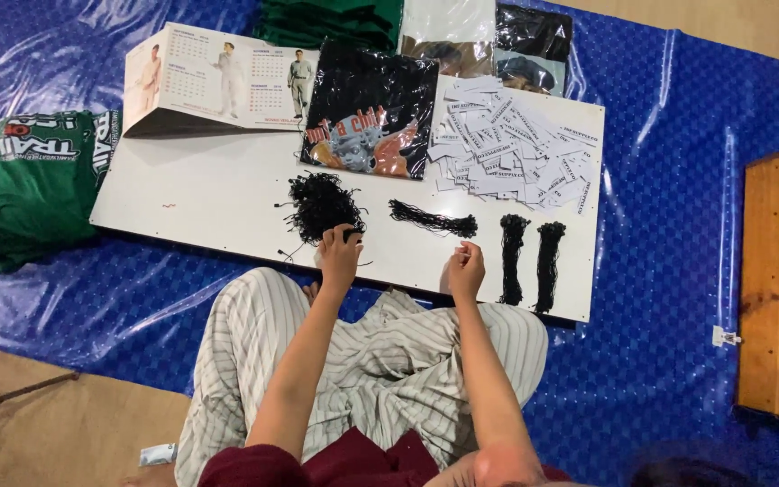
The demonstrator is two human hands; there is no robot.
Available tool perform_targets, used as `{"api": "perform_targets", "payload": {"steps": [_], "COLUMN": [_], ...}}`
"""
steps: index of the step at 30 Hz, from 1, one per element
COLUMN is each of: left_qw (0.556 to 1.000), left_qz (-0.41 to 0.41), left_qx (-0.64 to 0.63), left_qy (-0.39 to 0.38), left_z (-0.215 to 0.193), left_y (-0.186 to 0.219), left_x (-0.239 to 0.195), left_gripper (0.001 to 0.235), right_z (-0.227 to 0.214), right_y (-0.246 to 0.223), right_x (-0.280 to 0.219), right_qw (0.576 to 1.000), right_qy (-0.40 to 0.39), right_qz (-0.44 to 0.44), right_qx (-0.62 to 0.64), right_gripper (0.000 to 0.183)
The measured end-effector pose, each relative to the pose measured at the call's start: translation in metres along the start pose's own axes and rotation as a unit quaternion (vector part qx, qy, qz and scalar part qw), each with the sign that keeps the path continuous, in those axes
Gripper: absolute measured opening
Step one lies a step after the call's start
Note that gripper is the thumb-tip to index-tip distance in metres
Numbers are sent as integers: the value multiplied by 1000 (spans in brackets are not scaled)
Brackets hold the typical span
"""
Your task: The person untangles a pile of black clothing tags and arranges them in neat rows on a white board.
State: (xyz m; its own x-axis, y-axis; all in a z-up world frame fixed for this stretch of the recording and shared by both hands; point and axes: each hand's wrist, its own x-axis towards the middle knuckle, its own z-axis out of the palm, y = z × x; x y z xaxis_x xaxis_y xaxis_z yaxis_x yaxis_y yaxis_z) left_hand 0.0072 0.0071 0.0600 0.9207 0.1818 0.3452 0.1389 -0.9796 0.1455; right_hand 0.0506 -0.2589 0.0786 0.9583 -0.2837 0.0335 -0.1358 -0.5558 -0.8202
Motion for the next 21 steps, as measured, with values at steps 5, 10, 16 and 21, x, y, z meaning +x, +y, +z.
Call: {"api": "perform_targets", "payload": {"steps": [5,10,16,21], "left_qw": [1000,999,992,906], "left_qz": [3,26,12,30], "left_qx": [-11,36,-125,-382], "left_qy": [-23,-22,-12,178], "left_z": [11,13,-19,-72], "left_y": [-8,-5,5,13], "left_x": [3,1,-7,1], "left_gripper": [18,14,20,11], "right_z": [-2,-1,-5,-4], "right_y": [-5,-7,-14,-9], "right_x": [-3,-3,-6,-4], "right_qw": [1000,1000,1000,999], "right_qy": [1,9,12,15], "right_qz": [-3,-11,1,-1], "right_qx": [2,2,3,28], "right_gripper": [31,30,27,27]}}
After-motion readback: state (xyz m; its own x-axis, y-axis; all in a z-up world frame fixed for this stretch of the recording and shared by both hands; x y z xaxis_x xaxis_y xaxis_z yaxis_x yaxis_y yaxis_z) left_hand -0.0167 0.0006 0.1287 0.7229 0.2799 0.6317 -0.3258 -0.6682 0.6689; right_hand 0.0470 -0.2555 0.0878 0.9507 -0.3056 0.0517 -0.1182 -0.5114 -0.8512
